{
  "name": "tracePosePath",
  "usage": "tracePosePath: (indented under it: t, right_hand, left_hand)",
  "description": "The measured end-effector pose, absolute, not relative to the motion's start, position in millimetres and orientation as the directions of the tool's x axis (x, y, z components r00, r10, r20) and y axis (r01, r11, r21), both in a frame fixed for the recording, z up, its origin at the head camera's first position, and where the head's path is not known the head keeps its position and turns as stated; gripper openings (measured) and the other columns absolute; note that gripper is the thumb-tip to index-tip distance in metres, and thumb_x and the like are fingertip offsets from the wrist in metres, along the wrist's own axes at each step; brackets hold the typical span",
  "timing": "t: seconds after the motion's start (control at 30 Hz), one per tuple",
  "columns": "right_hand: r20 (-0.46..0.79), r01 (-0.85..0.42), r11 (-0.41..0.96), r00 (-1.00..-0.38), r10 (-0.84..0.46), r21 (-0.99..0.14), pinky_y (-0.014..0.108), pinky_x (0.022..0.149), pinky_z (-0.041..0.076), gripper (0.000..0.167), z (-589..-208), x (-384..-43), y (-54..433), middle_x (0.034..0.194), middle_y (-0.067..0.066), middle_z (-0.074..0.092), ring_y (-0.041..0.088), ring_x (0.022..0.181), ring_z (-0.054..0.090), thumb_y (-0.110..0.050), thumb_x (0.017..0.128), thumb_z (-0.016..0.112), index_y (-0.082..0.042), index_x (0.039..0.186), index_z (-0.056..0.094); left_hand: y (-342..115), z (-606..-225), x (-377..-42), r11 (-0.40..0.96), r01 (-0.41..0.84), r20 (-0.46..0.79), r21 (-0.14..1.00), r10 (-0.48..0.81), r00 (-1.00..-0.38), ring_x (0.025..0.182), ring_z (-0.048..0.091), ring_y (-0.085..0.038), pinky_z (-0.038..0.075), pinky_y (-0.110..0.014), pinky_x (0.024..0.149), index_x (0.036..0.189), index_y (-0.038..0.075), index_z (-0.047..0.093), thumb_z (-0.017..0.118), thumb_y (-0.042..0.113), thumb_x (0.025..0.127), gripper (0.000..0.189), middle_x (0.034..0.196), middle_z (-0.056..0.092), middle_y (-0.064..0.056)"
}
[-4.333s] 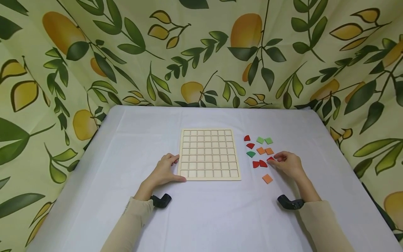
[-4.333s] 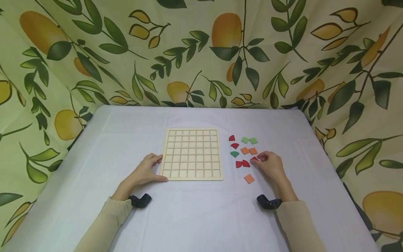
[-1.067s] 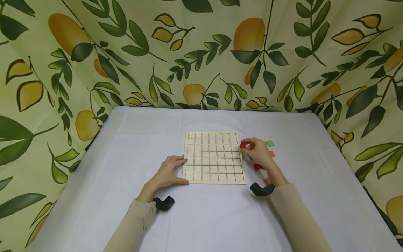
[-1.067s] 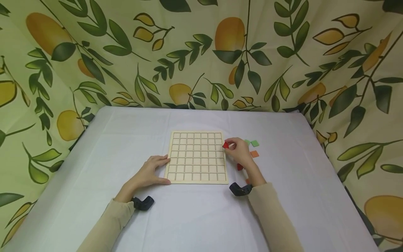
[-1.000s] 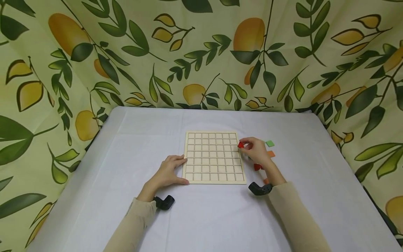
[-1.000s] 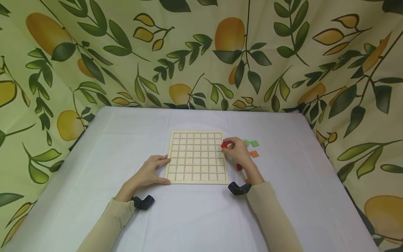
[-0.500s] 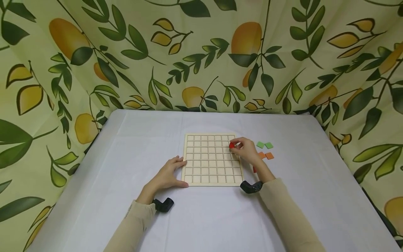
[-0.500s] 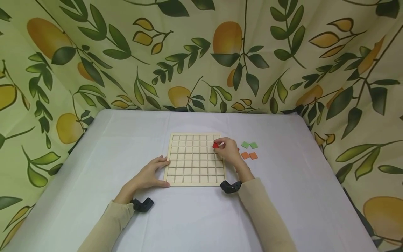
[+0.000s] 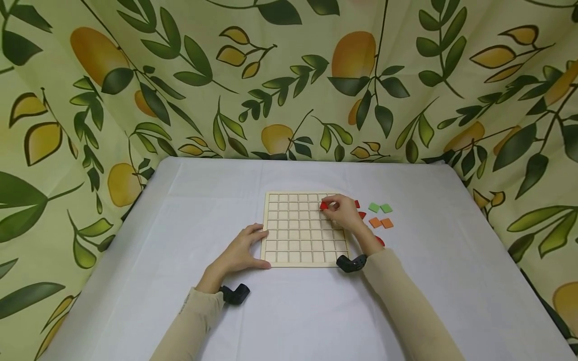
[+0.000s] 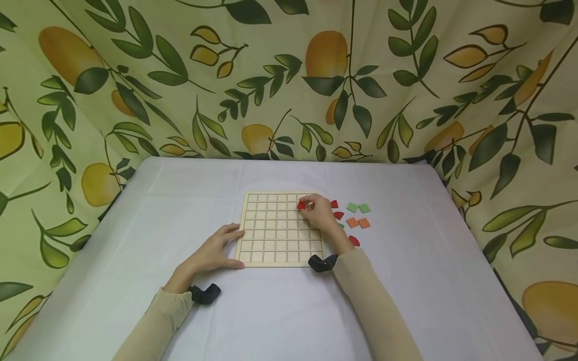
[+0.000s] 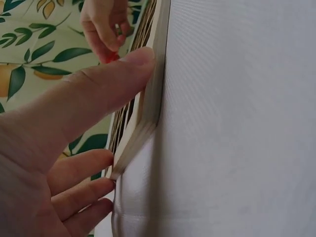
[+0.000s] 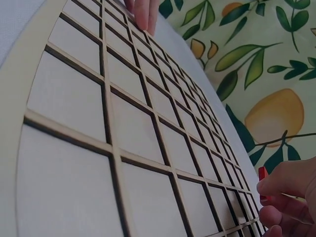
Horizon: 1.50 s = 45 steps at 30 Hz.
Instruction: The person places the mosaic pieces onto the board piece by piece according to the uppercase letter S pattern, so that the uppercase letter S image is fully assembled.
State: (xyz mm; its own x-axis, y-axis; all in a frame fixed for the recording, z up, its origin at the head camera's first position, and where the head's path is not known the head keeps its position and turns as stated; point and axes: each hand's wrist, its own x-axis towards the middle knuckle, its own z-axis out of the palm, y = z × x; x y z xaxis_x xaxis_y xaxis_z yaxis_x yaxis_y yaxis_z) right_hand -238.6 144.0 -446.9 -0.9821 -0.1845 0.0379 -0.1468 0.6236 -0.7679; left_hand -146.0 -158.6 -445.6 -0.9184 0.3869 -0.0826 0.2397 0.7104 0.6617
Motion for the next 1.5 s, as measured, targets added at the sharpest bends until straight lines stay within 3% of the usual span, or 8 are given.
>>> tracePosePath:
  t: [0.3,0.63,0.8,1.1,1.5]
  right_hand:
    - [0.102,-0.226,0.629,-0.968,-0.227,-0.744,0.025,0.066,0.042,0.03,-453,-245,135,0.098,0.022,0.064,0.022,0.076,0.052,-0.002,0.083,0.066,0.004,0.113,0.068]
    - [0.077,-0.23,0.642,-0.963,-0.257,-0.731,0.024,0.068,0.042,0.031,-459,-251,130,0.113,0.022,0.067,0.023,0.081,0.055,-0.006,0.085,0.066,0.002,0.115,0.068]
    - [0.091,-0.25,0.63,-0.957,-0.274,-0.735,0.023,0.07,0.044,0.03,-459,-254,126,0.112,0.022,0.068,0.024,0.083,0.058,-0.005,0.085,0.067,0.003,0.113,0.069]
    - [0.117,-0.281,0.652,-0.952,-0.284,-0.704,0.021,0.066,0.042,0.028,-457,-258,117,0.102,0.021,0.068,0.02,0.076,0.052,-0.002,0.083,0.066,0.004,0.11,0.07]
    - [0.099,-0.27,0.663,-0.954,-0.285,-0.698,0.022,0.064,0.04,0.028,-456,-258,119,0.102,0.021,0.066,0.02,0.076,0.05,-0.002,0.084,0.065,0.005,0.111,0.07]
  left_hand:
    - [-162,-450,-147,0.694,0.26,-0.075,0.671,0.413,-0.908,0.147,0.028,-0.04,0.029,-0.056,0.117,0.139,0.0,0.049,0.088,0.033,0.064,0.09,0.158,0.032,-0.015]
    - [-168,-458,-150,0.625,0.29,-0.024,0.725,0.444,-0.896,0.145,0.029,-0.044,0.027,-0.061,0.115,0.138,0.001,0.051,0.089,0.029,0.064,0.087,0.156,0.035,-0.015]
    - [-169,-460,-150,0.617,0.265,-0.044,0.741,0.438,-0.898,0.146,0.028,-0.042,0.026,-0.06,0.117,0.139,0.002,0.05,0.089,0.029,0.065,0.088,0.157,0.034,-0.014]
    - [-169,-454,-152,0.666,0.298,-0.067,0.683,0.463,-0.884,0.146,0.029,-0.039,0.026,-0.058,0.118,0.14,0.003,0.048,0.087,0.033,0.067,0.088,0.157,0.034,-0.013]
    - [-155,-448,-147,0.739,0.481,-0.011,0.473,0.55,-0.835,0.145,0.035,-0.035,0.034,-0.054,0.115,0.139,0.004,0.051,0.078,0.042,0.077,0.077,0.155,0.038,-0.015]
